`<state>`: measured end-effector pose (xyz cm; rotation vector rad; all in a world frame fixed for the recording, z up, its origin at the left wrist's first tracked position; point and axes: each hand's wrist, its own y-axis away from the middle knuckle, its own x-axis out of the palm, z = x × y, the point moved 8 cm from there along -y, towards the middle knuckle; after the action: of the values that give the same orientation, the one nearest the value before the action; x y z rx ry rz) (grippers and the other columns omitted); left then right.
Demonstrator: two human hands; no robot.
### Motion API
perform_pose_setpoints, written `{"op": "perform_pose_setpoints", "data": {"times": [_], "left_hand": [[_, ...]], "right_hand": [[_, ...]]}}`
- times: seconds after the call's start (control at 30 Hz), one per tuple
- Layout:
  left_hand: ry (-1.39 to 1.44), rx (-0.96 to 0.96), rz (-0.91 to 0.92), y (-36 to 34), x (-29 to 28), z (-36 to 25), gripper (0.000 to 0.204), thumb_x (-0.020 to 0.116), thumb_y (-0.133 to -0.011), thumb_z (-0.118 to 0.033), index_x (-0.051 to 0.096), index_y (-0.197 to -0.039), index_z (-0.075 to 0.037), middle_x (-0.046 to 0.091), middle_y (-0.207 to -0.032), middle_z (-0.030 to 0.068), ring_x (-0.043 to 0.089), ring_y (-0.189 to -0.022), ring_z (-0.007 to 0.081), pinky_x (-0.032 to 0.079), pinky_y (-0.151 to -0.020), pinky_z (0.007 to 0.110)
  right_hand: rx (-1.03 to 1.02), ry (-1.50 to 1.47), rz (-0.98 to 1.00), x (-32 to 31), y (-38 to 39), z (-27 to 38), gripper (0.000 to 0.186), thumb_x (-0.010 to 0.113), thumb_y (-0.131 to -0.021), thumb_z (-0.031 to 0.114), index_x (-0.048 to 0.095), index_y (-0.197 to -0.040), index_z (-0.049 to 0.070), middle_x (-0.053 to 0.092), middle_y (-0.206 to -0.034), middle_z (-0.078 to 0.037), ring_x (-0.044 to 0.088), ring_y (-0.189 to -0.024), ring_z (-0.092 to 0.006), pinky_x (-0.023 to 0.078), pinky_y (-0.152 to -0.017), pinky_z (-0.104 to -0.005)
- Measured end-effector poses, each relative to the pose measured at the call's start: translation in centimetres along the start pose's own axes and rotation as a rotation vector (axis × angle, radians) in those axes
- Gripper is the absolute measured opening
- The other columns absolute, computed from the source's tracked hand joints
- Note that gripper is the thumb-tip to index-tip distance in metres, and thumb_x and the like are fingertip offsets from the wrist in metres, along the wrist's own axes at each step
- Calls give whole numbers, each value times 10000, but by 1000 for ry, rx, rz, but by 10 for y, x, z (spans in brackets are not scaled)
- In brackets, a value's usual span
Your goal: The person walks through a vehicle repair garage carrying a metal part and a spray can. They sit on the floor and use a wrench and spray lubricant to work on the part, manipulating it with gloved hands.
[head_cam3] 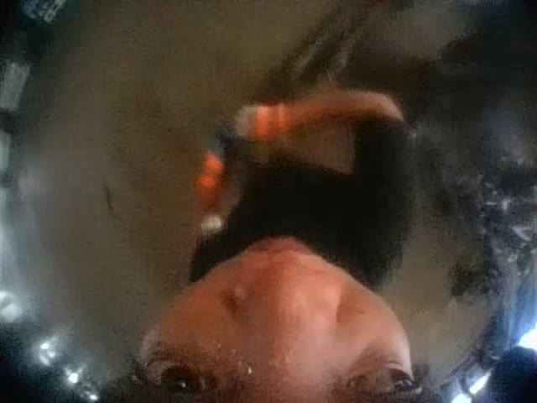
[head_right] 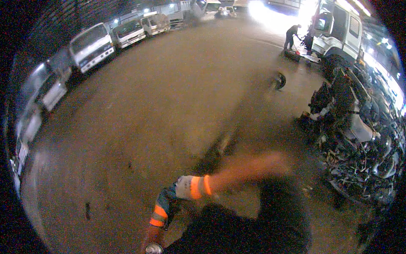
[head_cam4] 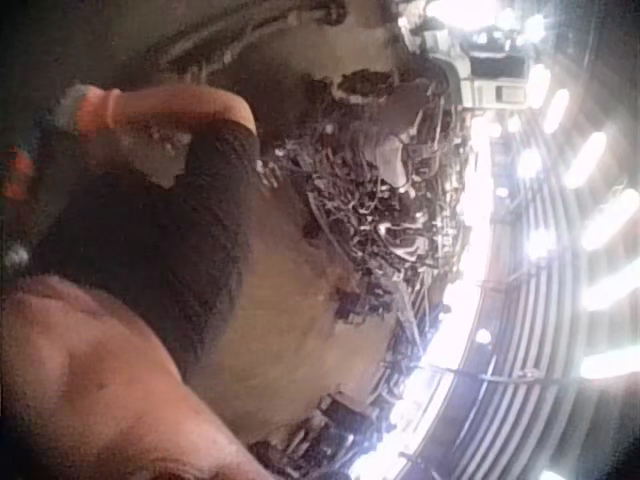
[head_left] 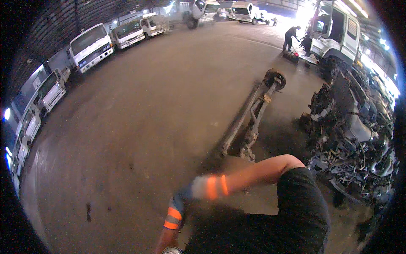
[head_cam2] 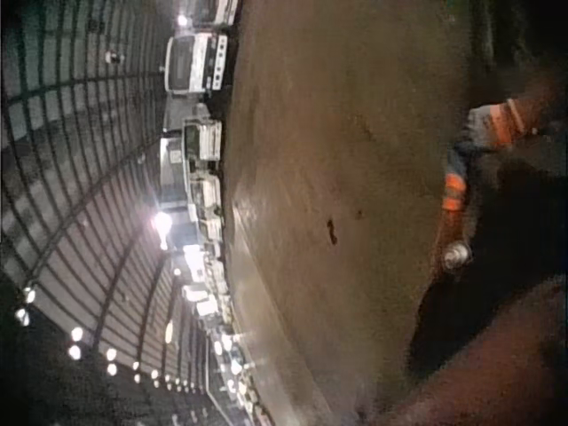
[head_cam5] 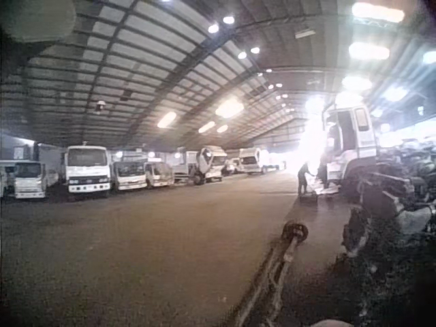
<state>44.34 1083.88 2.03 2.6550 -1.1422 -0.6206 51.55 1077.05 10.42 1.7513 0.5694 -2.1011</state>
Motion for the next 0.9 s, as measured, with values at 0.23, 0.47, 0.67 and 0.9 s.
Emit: {"op": "perform_pose_setpoints", "data": {"times": [0.23,0.47,0.67,0.9], "left_hand": [[-660,492,-21,-241,-98,-64,366,415,-923,-304,639,-949,-16,654,-836,195,619,-759,302,489,-688,424],[-692,815,-191,-542,-168,-116,351,453,-901,-327,630,-884,-25,646,-874,216,619,-814,347,480,-747,434],[-683,680,357,-746,-199,-234,276,497,-872,-238,582,-1053,-49,612,-988,217,575,-931,391,455,-809,465],[-343,347,29,-992,-225,-320,375,436,-928,-345,602,-826,-25,624,-779,201,587,-689,354,464,-649,453]], "right_hand": [[336,-235,341,-16,-149,-227,158,600,-763,190,605,-900,110,664,-828,-110,632,-816,-334,514,-717,-431],[595,-432,-33,-30,-252,-520,196,623,-727,195,614,-899,99,650,-837,-112,618,-733,-361,500,-624,-434],[235,104,-4,-89,-338,-711,151,609,-746,206,597,-869,119,630,-742,-111,623,-685,-328,491,-576,-430],[1222,-1307,-18,-50,-356,-978,234,523,-878,320,561,-764,119,535,-593,-50,522,-485,-171,397,-422,-317]]}}
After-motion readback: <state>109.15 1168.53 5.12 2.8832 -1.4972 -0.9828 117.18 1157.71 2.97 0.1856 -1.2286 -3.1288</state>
